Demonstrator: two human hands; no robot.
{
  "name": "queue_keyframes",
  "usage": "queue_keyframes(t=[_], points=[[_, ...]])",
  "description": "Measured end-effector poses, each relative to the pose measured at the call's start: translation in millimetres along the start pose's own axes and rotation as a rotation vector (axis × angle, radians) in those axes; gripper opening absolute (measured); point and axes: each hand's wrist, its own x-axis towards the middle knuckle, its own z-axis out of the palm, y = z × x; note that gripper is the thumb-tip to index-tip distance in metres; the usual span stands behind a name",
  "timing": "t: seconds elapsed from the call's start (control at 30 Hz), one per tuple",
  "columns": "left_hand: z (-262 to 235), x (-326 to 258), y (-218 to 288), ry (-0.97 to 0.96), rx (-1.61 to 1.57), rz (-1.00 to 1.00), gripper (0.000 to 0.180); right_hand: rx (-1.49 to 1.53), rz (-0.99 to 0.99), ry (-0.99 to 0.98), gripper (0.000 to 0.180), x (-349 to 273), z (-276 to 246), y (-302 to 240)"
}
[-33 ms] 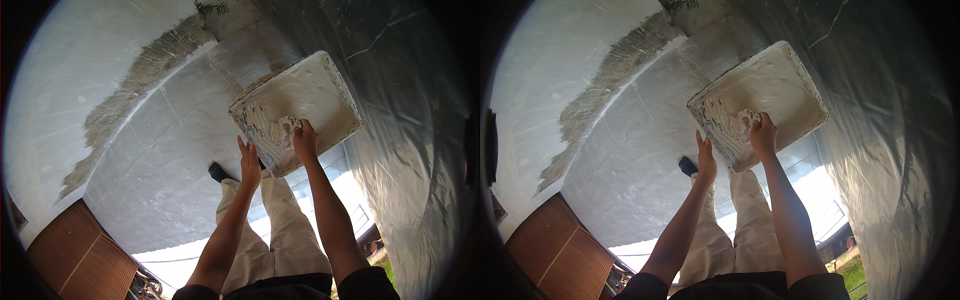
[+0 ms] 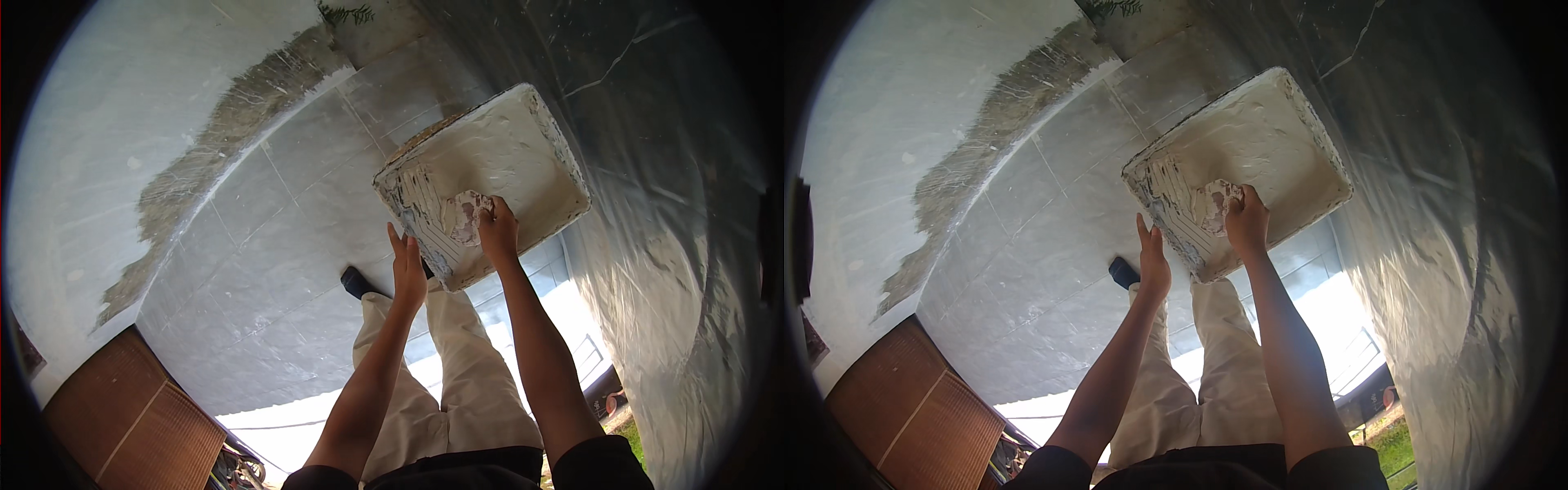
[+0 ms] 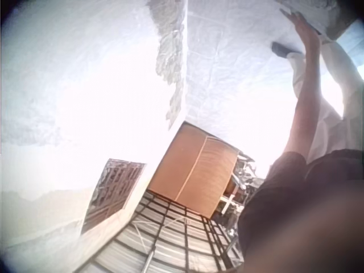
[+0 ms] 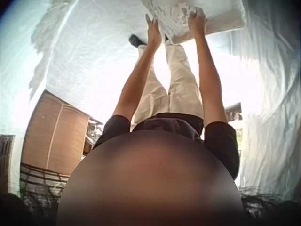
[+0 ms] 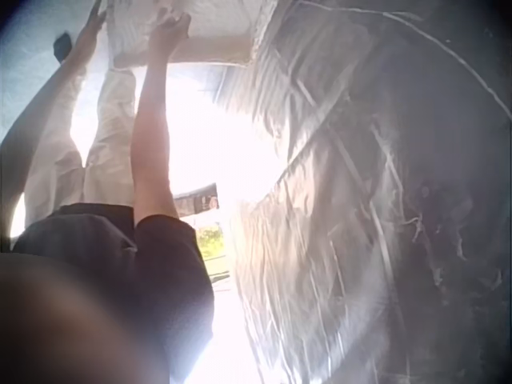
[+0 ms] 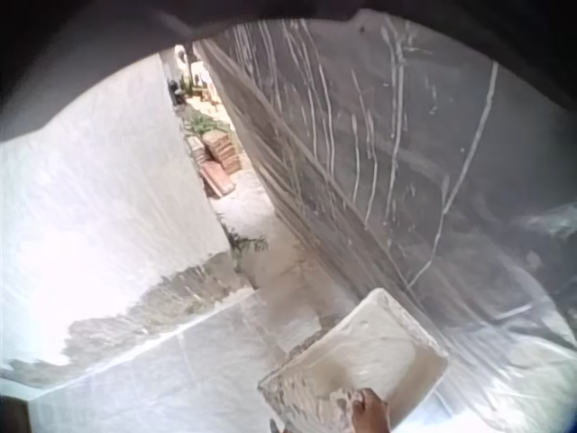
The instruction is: The person applies wall putty to a building wall using a putty knife.
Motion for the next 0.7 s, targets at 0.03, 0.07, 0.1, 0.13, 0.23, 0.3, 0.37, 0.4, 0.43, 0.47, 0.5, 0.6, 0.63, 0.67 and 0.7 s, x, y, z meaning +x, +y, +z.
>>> queue_keyframes(t=[0.03,0.07,0.1,0.13,0.23,0.3,0.37,0.4,0.43,0.47,0.5,0.6,0.63,0.67,0.7], points=[[0,0,-1,0.000,0.000,0.004,0.069,0.002,-0.003,0.002,0.029,0,0,0],[-1,1,-2,0.007,0.019,0.005,0.069,0.022,0.011,-0.007,0.029,-2,1,0],[-1,1,-3,0.015,0.037,0.007,0.069,0.042,0.025,-0.016,0.029,-3,1,1],[-1,1,-5,0.016,0.037,0.011,0.069,0.044,0.022,-0.014,0.029,-4,1,-2],[1,1,-7,0.034,0.030,0.031,0.069,0.025,0.014,-0.032,0.031,-8,0,-6],[3,1,-7,0.041,0.044,-0.026,0.068,0.084,-0.009,0.005,0.031,-10,1,-4],[3,1,-9,0.062,0.053,0.002,0.068,0.088,0.013,0.010,0.031,-13,5,-5],[2,1,-10,0.084,0.061,0.023,0.068,0.087,0.037,0.013,0.030,-14,9,-6],[2,1,-8,0.082,0.061,0.029,0.068,0.089,0.034,0.017,0.030,-13,10,-7],[1,1,-7,0.043,0.050,-0.016,0.070,0.085,0.042,0.033,0.030,-13,13,-9],[0,2,-6,0.003,0.038,-0.062,0.072,0.080,0.050,0.048,0.030,-12,15,-11],[3,1,0,0.043,0.068,-0.044,0.067,0.051,-0.013,0.099,0.030,-4,26,-11],[2,3,0,0.047,0.070,-0.036,0.067,0.057,-0.019,0.099,0.030,-2,30,-16],[1,3,-1,0.041,0.074,-0.044,0.067,0.061,-0.013,0.082,0.030,1,33,-20],[1,2,-2,0.035,0.077,-0.052,0.067,0.063,-0.008,0.064,0.030,3,36,-25]])
